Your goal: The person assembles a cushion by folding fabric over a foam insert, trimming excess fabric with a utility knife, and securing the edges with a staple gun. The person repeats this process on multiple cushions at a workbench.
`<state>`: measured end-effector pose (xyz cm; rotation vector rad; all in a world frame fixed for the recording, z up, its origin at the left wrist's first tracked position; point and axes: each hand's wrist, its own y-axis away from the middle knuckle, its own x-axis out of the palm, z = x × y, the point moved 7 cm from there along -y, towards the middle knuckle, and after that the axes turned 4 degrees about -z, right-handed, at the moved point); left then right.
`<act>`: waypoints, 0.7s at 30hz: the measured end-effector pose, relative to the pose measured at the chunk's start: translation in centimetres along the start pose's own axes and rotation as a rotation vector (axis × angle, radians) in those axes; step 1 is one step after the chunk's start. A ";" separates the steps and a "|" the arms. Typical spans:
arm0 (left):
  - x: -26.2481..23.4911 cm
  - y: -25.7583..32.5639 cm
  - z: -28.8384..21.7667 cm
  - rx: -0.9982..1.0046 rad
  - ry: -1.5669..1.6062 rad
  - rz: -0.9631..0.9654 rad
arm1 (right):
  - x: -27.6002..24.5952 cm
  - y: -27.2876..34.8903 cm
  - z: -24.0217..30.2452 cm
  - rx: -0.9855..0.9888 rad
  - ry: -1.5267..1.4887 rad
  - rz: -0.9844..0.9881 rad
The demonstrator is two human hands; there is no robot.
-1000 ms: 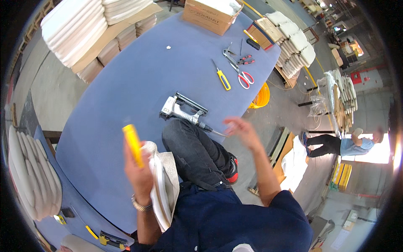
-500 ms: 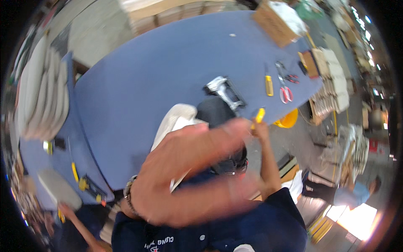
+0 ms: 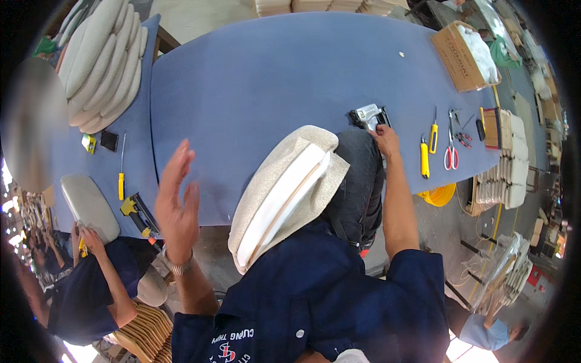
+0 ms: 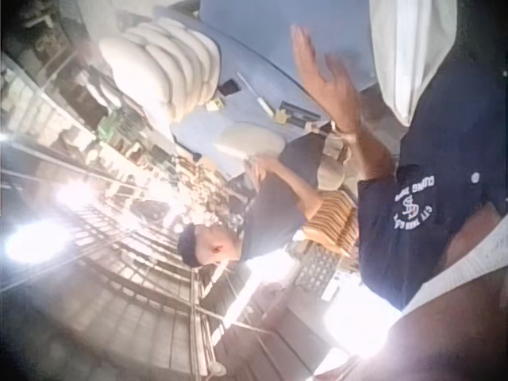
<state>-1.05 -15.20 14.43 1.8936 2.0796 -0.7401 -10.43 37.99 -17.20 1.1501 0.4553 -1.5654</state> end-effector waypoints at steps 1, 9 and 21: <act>-0.4 1.5 5.9 -0.197 -0.119 -0.021 | -0.1 -0.3 0.8 -0.019 0.054 0.045; 6.7 31.8 23.3 -1.475 0.678 -0.127 | -2.8 2.6 11.0 -0.155 -0.223 -0.221; -1.8 14.4 14.1 -0.773 0.862 -0.437 | 0.3 11.3 17.6 -0.249 -0.640 0.508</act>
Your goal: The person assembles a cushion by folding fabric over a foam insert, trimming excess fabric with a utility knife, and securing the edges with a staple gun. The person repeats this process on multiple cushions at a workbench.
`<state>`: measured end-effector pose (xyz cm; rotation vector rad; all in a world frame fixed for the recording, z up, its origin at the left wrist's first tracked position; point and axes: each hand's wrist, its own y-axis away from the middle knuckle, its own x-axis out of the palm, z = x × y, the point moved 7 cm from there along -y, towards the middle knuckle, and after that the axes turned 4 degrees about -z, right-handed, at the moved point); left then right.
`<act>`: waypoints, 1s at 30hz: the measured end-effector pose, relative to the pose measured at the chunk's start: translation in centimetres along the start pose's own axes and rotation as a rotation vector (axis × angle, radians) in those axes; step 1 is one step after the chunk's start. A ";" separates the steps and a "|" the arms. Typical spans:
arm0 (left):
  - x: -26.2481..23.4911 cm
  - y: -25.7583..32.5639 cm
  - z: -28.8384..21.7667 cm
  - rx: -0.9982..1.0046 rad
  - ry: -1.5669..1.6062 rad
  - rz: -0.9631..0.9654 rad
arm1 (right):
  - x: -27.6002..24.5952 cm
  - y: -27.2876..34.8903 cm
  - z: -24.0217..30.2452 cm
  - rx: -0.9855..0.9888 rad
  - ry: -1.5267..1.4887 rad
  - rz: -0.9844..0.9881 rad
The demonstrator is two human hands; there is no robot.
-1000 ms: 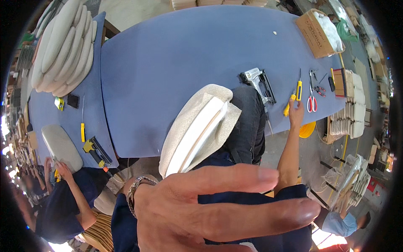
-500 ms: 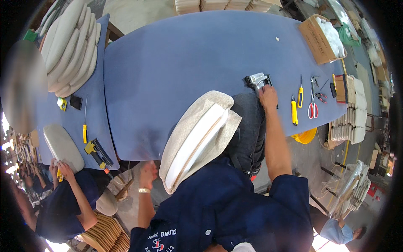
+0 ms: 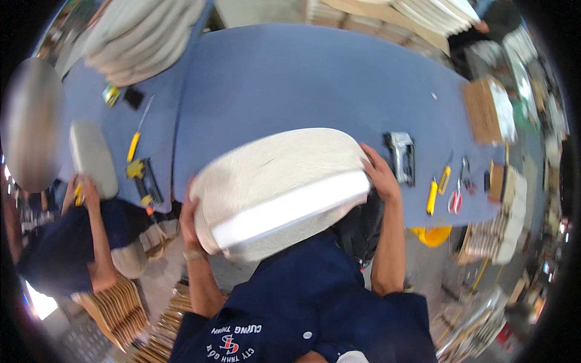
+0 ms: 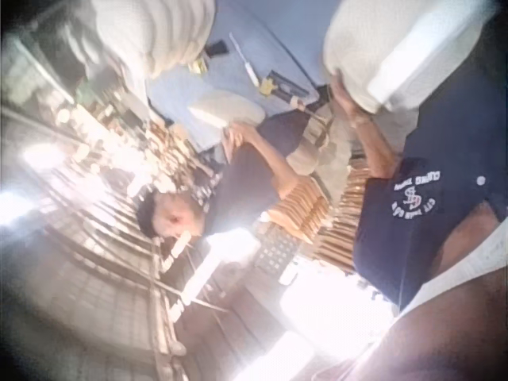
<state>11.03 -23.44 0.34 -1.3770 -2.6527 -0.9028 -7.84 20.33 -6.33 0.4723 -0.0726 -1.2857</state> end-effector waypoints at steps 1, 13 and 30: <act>3.8 -0.4 -5.6 0.121 -0.027 0.156 | 0.1 1.0 -1.3 0.013 -0.107 0.028; 28.8 -8.6 -14.2 0.766 -0.341 0.763 | 8.7 10.7 3.7 -0.095 0.612 0.059; 35.2 -8.4 -12.0 0.749 -0.513 0.814 | 5.2 8.2 25.9 -1.072 0.244 -0.579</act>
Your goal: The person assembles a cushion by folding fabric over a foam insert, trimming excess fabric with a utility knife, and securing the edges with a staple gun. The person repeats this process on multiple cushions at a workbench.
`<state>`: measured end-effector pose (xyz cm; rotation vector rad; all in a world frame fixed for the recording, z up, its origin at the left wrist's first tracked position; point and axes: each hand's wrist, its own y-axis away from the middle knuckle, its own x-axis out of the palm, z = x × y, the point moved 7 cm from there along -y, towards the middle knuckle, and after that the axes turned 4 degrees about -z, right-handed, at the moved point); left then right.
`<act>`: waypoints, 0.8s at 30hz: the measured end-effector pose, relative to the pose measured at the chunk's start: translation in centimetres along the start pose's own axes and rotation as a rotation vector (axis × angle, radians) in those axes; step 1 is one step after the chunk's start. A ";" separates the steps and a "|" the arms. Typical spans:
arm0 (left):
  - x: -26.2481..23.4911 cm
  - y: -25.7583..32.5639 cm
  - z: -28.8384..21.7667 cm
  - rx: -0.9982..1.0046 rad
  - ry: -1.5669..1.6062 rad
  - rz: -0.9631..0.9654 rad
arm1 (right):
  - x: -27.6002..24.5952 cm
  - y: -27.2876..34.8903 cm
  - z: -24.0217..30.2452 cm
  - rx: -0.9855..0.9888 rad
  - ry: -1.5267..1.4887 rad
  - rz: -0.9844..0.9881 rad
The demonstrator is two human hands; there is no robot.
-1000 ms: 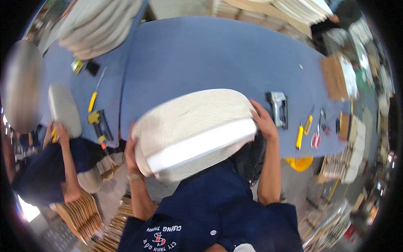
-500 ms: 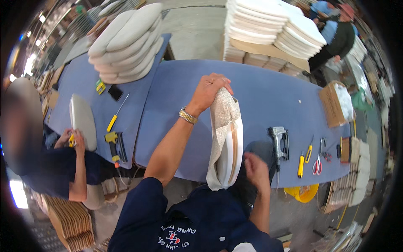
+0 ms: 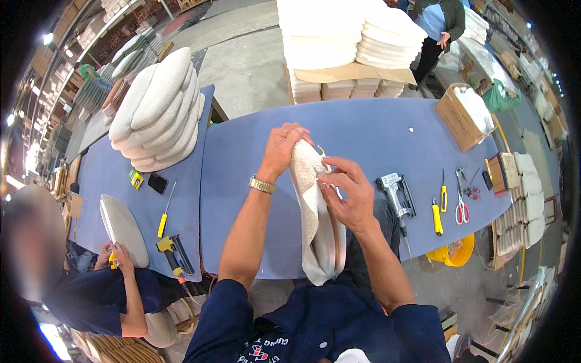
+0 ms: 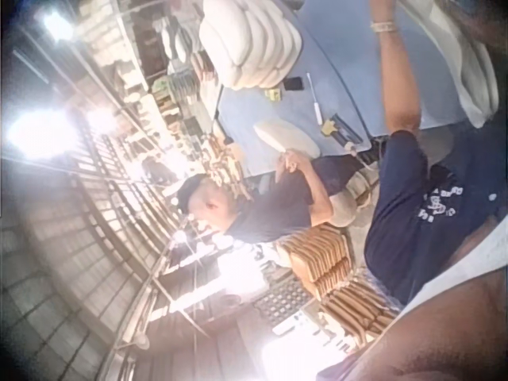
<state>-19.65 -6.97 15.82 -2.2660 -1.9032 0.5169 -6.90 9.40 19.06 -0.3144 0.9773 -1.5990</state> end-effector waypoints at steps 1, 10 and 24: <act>-0.3 0.1 0.2 -0.001 0.024 -0.007 | 0.3 0.1 0.0 -0.035 -0.008 -0.001; -1.9 0.6 1.3 0.018 0.134 -0.007 | 3.2 2.2 -2.4 0.401 -0.471 -0.113; 5.7 17.2 4.1 -0.196 -0.032 0.063 | 3.3 0.5 -7.1 0.405 -0.009 -0.340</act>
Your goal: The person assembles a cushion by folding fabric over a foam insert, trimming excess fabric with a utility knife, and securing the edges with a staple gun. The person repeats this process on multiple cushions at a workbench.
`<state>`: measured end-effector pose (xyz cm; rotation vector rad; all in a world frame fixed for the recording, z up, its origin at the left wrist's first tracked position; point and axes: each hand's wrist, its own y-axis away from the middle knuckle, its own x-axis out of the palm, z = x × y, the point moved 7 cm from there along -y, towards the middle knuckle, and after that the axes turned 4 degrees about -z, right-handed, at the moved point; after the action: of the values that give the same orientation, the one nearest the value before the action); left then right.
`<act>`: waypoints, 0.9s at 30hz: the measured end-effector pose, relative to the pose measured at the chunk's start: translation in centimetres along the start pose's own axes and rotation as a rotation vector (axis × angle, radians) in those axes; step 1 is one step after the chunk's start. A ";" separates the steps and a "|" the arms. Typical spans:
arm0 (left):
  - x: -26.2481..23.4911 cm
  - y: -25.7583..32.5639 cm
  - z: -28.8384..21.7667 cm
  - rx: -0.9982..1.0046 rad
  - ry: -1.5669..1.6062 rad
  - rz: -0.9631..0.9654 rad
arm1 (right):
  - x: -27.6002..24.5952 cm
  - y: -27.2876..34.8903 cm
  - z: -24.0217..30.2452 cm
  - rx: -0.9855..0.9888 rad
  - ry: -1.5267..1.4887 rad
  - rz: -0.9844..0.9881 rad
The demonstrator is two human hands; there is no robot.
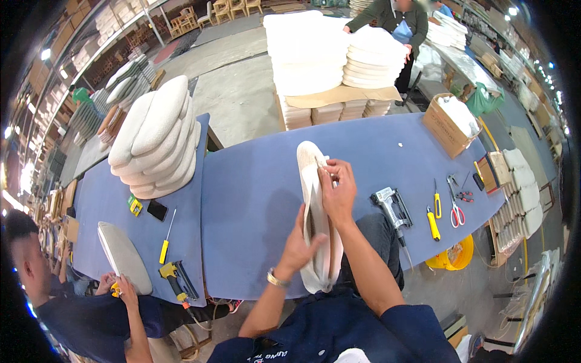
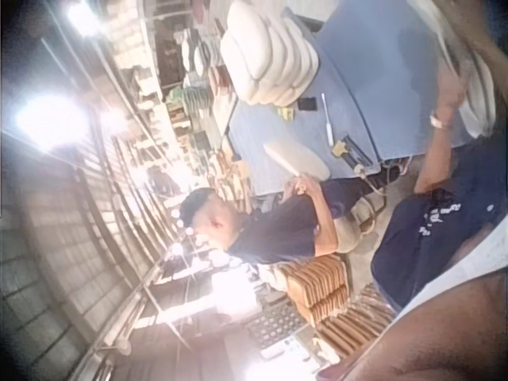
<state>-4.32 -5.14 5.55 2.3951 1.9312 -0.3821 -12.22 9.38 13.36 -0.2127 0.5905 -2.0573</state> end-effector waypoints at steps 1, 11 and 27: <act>0.2 1.3 0.5 -0.028 -0.116 -0.048 | 0.7 -0.7 -0.2 0.001 -0.005 0.006; 3.6 0.6 0.6 -0.121 -0.450 -0.093 | 0.7 -2.0 0.1 -0.084 0.064 0.062; 5.7 1.1 0.0 -0.230 -0.727 0.602 | -11.5 5.0 -15.4 0.418 0.368 0.030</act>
<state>-2.12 0.10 4.17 2.1115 0.8617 -0.7855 -8.10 21.94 -1.51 0.4236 0.3628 -2.1510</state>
